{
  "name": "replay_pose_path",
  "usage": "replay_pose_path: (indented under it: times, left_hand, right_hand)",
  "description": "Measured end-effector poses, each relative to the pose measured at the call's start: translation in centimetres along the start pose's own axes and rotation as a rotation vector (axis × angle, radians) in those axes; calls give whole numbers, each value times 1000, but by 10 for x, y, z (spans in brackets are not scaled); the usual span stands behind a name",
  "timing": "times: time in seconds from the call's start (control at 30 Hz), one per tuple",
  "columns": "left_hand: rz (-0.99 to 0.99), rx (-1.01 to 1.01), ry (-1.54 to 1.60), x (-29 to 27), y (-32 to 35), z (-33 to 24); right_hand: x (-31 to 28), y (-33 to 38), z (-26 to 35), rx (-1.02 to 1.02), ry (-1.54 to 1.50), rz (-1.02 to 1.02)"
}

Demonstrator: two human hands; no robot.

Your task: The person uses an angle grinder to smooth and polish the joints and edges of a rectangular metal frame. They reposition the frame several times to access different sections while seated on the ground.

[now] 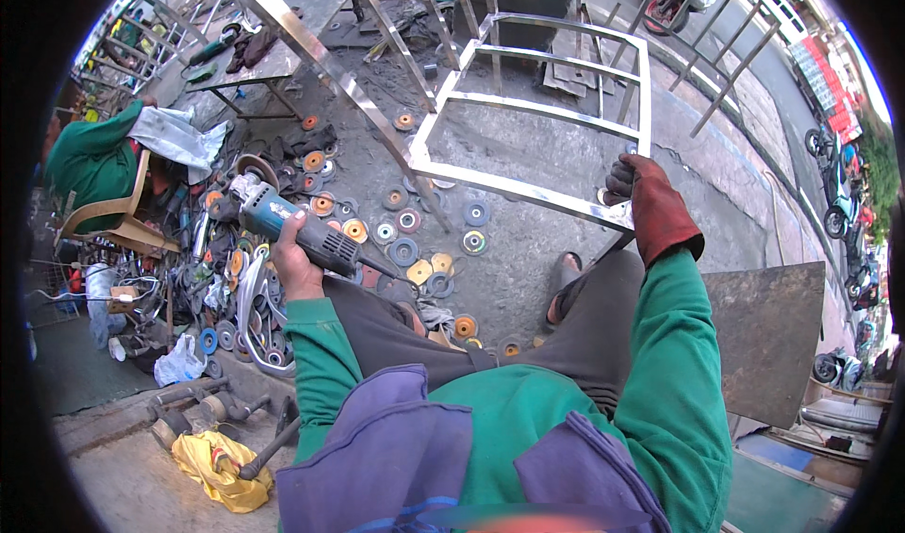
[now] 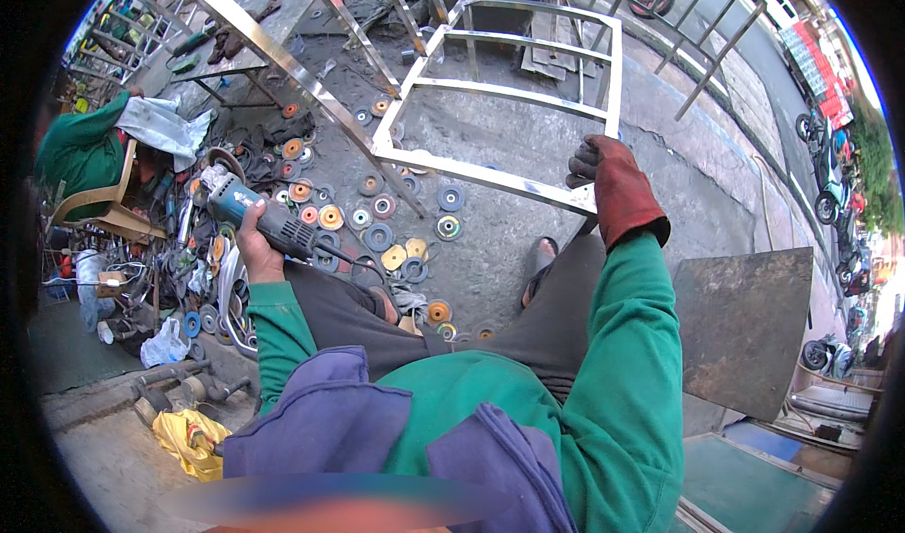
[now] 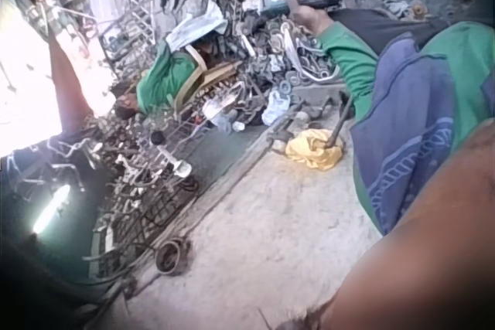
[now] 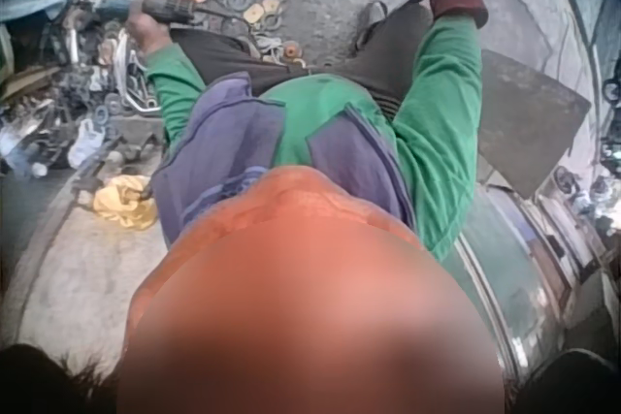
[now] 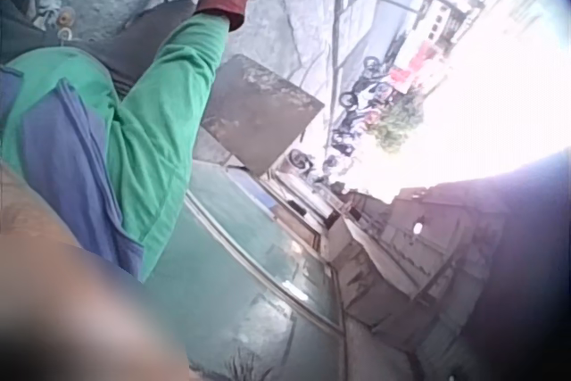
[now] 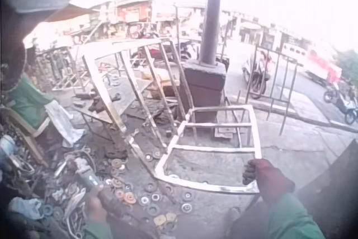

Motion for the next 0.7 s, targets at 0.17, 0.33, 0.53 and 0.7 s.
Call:
replay_pose_path:
  times: [0.17,0.33,0.53,0.7]
  left_hand:
    - [-60,3,46,-1,-8,7]
    - [-12,-41,93,2,-14,17]
    - [-52,11,11,5,-12,14]
    - [-74,1,-83,-10,-6,5]
  right_hand:
    - [3,-2,3,-119,47,44]
    - [25,-6,7,-70,5,227]
    - [37,11,5,-33,-144,191]
    - [34,18,1,-28,-198,241]
Point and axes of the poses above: each hand's wrist, its own y-axis away from the middle knuckle, its own x-axis out of the palm, z = x × y, the point moved 4 cm from there along -y, towards the middle knuckle, and after that the axes turned 11 degrees about x, right-handed, at the moved point
